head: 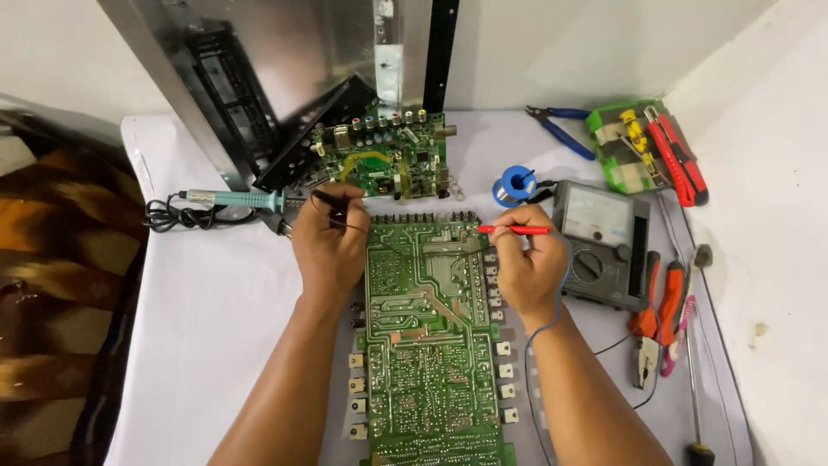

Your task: Testing various components and trace points on a large circuit board using a multimeter.

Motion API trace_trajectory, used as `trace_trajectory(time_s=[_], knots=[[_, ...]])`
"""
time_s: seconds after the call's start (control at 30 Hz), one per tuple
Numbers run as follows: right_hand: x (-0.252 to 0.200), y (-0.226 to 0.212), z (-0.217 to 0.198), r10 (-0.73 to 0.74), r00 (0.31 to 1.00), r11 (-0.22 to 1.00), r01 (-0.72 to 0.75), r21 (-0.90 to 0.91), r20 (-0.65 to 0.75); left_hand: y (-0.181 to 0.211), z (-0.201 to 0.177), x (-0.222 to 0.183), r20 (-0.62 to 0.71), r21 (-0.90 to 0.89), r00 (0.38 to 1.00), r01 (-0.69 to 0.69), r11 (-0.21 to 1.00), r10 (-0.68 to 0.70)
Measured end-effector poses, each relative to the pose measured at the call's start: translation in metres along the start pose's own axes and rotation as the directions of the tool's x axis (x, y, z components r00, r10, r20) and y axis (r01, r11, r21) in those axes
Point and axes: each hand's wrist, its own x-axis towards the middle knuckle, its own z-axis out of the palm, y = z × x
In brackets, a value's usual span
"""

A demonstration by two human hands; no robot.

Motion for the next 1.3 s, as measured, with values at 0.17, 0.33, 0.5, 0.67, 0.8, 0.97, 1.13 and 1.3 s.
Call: trace_trajectory(time_s=[0.17, 0.33, 0.5, 0.67, 0.8, 0.97, 1.13, 1.3], knots=[[0.001, -0.001, -0.001, -0.025, 1.0, 1.0, 0.025, -0.017, -0.015, 0.001, -0.001, 0.0, 0.004, 0.029, 1.0, 0.008, 1.0, -0.008], [0.004, -0.002, 0.001, -0.05, 0.999, 0.999, 0.05, -0.01, -0.019, 0.002, 0.0, 0.0, -0.002, 0.024, 1.0, 0.004, 1.0, -0.004], [0.005, -0.004, 0.001, -0.069, 0.998, 0.997, 0.069, -0.022, 0.0, 0.0, 0.0, 0.0, -0.002, 0.013, 1.0, -0.027, 1.0, 0.027], [0.006, -0.003, -0.004, -0.061, 0.998, 0.997, 0.062, -0.038, 0.033, -0.007, 0.001, 0.001, -0.005, -0.046, 0.999, -0.032, 0.998, 0.032], [0.006, -0.004, -0.004, -0.038, 0.998, 0.997, 0.041, -0.06, 0.046, -0.007, 0.002, 0.0, -0.023, -0.088, 1.0, 0.005, 0.996, -0.007], [0.001, 0.004, -0.002, -0.037, 0.998, 0.992, 0.043, -0.119, 0.051, -0.001, 0.002, 0.001, -0.077, -0.131, 0.995, 0.056, 0.99, -0.067], [0.0, 0.005, 0.0, -0.01, 0.999, 0.985, 0.016, -0.171, 0.036, 0.002, 0.003, 0.0, -0.027, -0.09, 0.995, 0.096, 0.991, -0.099], [0.0, 0.002, 0.001, 0.007, 1.0, 0.99, -0.004, -0.141, 0.02, 0.003, 0.002, -0.001, 0.001, -0.082, 0.997, 0.075, 0.994, -0.076]])
